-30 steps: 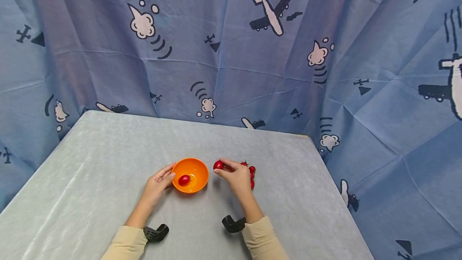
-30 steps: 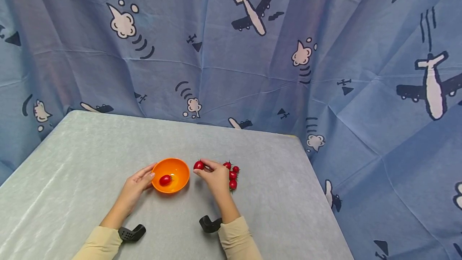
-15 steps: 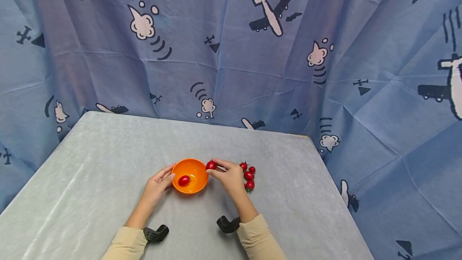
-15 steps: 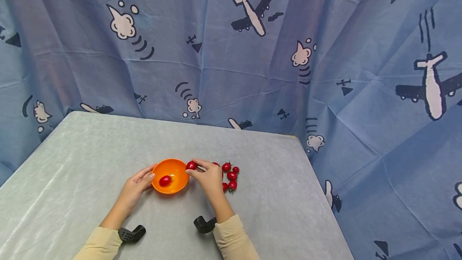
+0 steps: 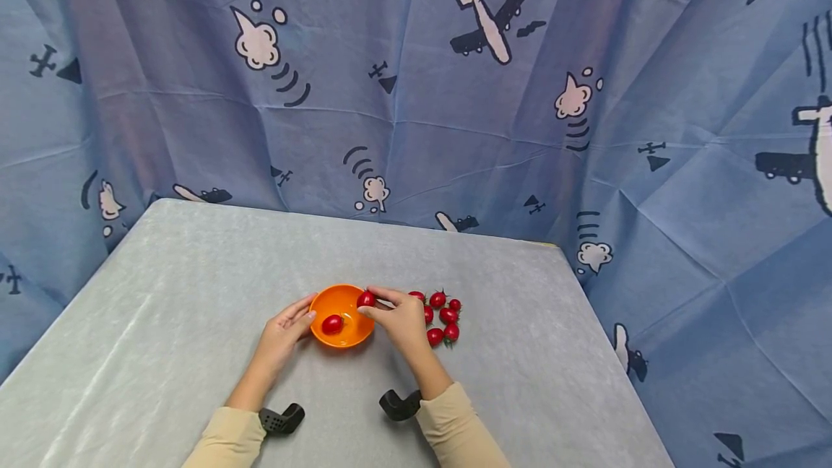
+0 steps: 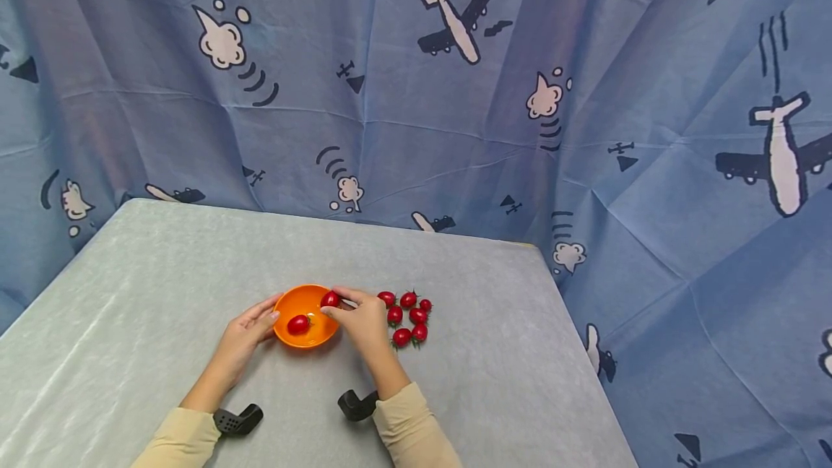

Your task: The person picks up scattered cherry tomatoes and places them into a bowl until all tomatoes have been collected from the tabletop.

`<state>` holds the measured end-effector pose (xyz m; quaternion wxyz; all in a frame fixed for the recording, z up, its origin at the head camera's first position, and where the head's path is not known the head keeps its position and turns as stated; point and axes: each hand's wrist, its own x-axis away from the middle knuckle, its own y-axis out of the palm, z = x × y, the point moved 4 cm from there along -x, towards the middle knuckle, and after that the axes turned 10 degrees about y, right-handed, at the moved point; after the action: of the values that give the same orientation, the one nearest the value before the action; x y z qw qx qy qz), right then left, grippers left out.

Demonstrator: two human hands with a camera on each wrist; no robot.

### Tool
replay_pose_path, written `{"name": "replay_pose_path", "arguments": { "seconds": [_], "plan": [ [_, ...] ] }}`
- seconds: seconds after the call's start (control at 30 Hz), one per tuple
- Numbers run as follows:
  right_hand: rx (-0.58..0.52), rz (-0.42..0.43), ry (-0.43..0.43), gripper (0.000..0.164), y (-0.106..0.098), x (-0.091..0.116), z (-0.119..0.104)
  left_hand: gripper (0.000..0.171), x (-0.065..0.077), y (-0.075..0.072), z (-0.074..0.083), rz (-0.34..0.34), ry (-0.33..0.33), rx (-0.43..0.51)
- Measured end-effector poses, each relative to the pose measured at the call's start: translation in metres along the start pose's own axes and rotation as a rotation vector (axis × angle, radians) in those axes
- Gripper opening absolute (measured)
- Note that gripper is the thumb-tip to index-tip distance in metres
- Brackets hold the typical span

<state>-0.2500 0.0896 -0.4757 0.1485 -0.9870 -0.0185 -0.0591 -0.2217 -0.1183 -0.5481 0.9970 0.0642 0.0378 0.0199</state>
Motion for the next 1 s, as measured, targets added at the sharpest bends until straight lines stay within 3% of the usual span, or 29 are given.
{"name": "replay_pose_path", "arguments": {
  "seconds": [0.37, 0.6, 1.0],
  "plan": [
    [0.136, 0.023, -0.026, 0.036, 0.019, -0.002, -0.001, 0.049, 0.000, 0.000, -0.001, -0.007, -0.002, -0.007],
    [0.131, 0.002, 0.021, 0.035, 0.028, -0.004, 0.001, 0.048, 0.000, 0.000, -0.001, -0.010, 0.007, -0.020],
    [0.183, -0.010, -0.007, 0.034, 0.040, -0.008, -0.001, 0.048, -0.001, 0.000, -0.001, -0.011, 0.018, -0.006]
  ]
}}
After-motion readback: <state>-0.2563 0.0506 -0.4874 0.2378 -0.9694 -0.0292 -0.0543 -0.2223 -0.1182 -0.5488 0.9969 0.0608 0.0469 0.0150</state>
